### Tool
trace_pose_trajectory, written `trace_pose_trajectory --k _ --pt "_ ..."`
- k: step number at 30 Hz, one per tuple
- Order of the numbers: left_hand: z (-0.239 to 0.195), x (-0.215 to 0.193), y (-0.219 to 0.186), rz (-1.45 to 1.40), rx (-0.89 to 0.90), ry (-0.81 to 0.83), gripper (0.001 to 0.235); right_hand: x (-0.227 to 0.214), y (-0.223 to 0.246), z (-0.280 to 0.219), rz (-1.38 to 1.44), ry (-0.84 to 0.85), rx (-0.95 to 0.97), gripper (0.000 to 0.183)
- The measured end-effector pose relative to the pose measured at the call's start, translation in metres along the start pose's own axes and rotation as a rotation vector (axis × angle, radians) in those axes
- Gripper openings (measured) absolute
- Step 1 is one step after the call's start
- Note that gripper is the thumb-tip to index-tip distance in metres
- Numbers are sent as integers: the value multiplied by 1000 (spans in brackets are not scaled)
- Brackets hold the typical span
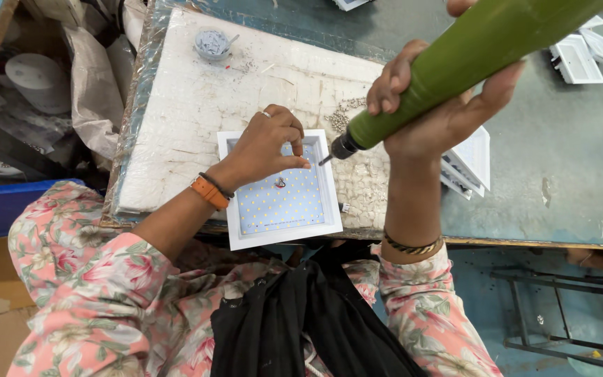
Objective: The person uses a green electric screwdriver to fasten screws into the corners of white LED light panels. They repeatedly flip the panels over to access the back, tighten the screws, and then place the finished units into a blue bin.
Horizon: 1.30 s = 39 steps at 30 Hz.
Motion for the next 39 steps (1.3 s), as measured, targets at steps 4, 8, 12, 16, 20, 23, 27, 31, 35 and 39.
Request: trace_pose_trajectory --k 4,8,12,16,20,23,27,31,35,39 --pt "-7 -3 -7 -5 4 -23 22 6 -16 -1 -8 20 -54 76" --pt "-7 -1 -6 -18 23 -43 21 9 -27 -3 51 -34 -81 74" --pt "-7 1 -4 -32 18 -36 21 12 -33 -3 78 -72 -104 77" --pt "-7 0 -3 -39 -5 -13 20 13 -32 -2 70 -86 -122 78" --pt "-6 -1 -4 -49 -1 -13 20 13 -30 -1 62 -94 -129 78" --pt "-5 0 -6 -45 15 -23 21 15 -30 -3 70 -112 -134 77" --pt "0 1 -5 -27 -25 -2 18 15 -33 -2 51 -152 -142 72" --pt "10 11 -4 116 -61 35 28 10 -50 -3 -36 -218 -137 71" --pt "16 20 0 243 -199 117 46 2 -73 -4 -80 -194 -104 82" --pt "21 26 1 255 -315 236 47 -7 -87 -8 -89 -195 -94 86"
Point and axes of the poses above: each hand's wrist, its own z-axis towards the middle knuckle, its own x-axis out of the palm, y = z × x, the point moved 1 cm from there along z, towards the middle knuckle, and after that the axes turned 13 degrees about y, right-handed, at the moved point
